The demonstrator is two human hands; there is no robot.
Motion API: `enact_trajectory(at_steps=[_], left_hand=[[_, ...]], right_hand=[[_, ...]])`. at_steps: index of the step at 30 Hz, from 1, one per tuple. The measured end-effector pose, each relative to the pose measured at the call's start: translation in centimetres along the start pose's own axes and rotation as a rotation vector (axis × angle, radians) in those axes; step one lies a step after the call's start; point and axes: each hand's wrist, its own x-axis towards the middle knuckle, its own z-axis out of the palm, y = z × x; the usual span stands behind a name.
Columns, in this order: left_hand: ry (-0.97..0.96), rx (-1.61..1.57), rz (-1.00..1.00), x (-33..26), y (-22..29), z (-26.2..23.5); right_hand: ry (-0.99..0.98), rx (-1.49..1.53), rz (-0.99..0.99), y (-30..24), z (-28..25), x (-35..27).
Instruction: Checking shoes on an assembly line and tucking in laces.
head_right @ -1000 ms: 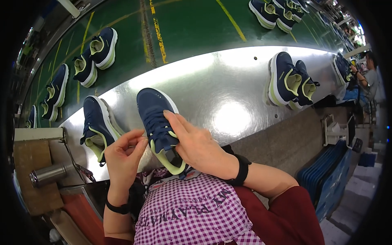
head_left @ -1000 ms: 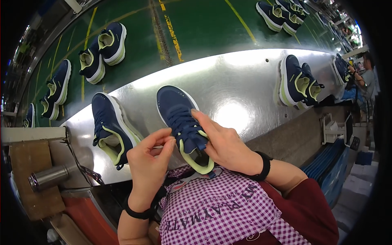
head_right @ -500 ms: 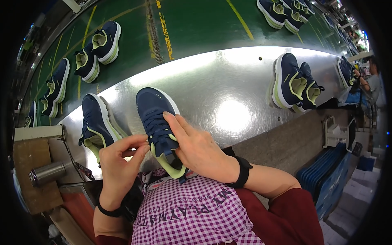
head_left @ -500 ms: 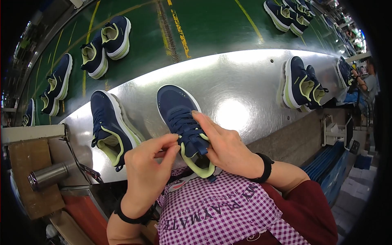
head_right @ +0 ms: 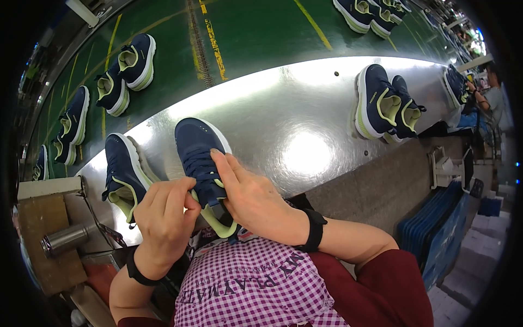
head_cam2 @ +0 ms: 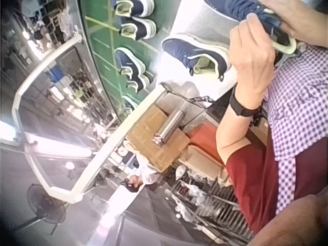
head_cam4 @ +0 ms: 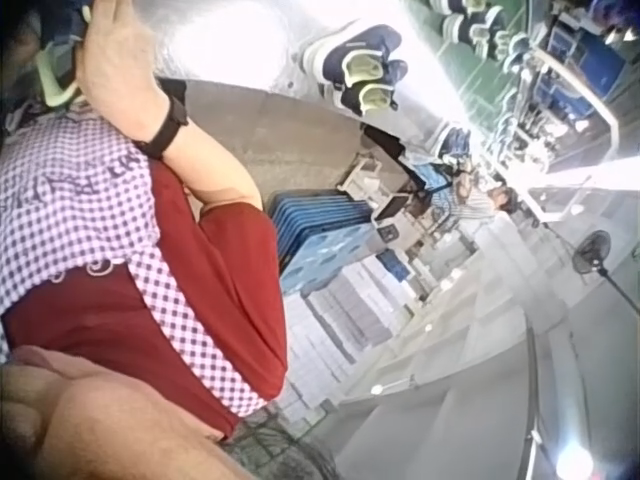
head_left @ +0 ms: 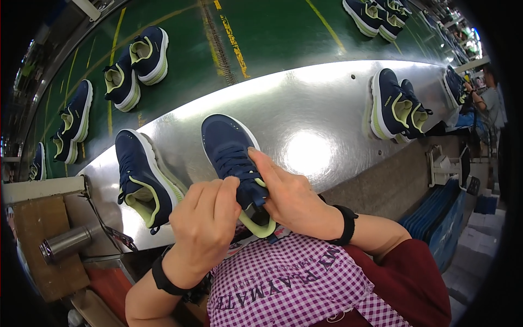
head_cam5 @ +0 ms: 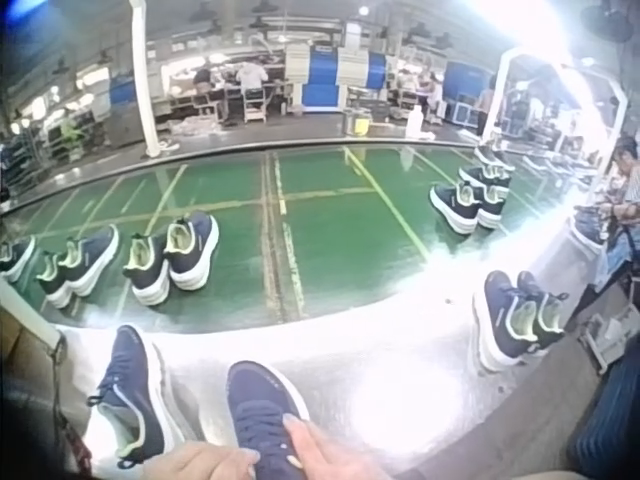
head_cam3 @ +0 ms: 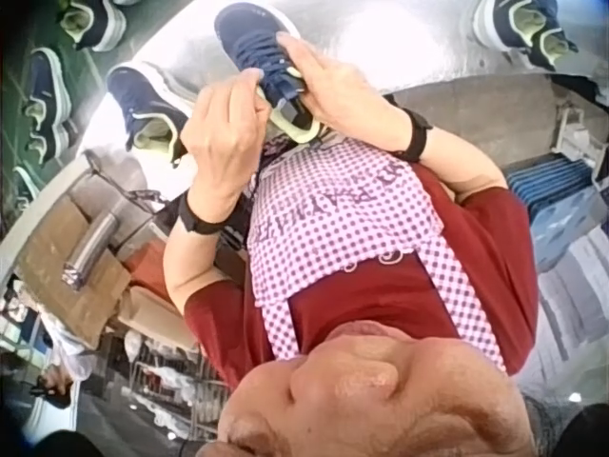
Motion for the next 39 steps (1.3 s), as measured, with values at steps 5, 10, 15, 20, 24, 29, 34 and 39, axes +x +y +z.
enact_trajectory(at_steps=[5, 10, 15, 20, 24, 29, 34, 39], left_hand=[[0.048, 0.003, 0.029, -0.8, -0.8, -0.4], [-0.017, -0.242, -0.2, -1.7, -0.7, -2.0], [-0.011, -0.202, -0.205, -4.0, -0.3, 1.4], [-0.007, -0.43, -0.395, -5.1, -0.6, 1.8], [0.218, -0.463, -0.521, -4.7, 0.2, 1.8], [0.047, -0.172, -0.194, -4.9, -0.6, 1.9], [0.167, -0.333, -0.424, -5.7, -0.3, 2.6], [0.21, -0.327, -0.43, -6.5, -1.5, 2.9]], right_hand=[[0.01, -0.016, -0.009, -0.3, 0.3, 0.1], [0.002, 0.044, 0.018, -0.8, 0.2, 0.3], [0.039, 0.041, 0.025, -0.9, 0.7, 0.3], [0.042, 0.066, 0.017, -0.5, 0.9, 0.3], [0.038, 0.07, 0.021, -0.8, 1.0, 0.3], [0.032, 0.142, 0.1, -0.7, 1.2, 0.4], [-0.227, 0.405, -0.098, 0.7, -1.1, 1.2], [0.046, 0.41, 0.16, 0.3, -1.4, 3.0]])
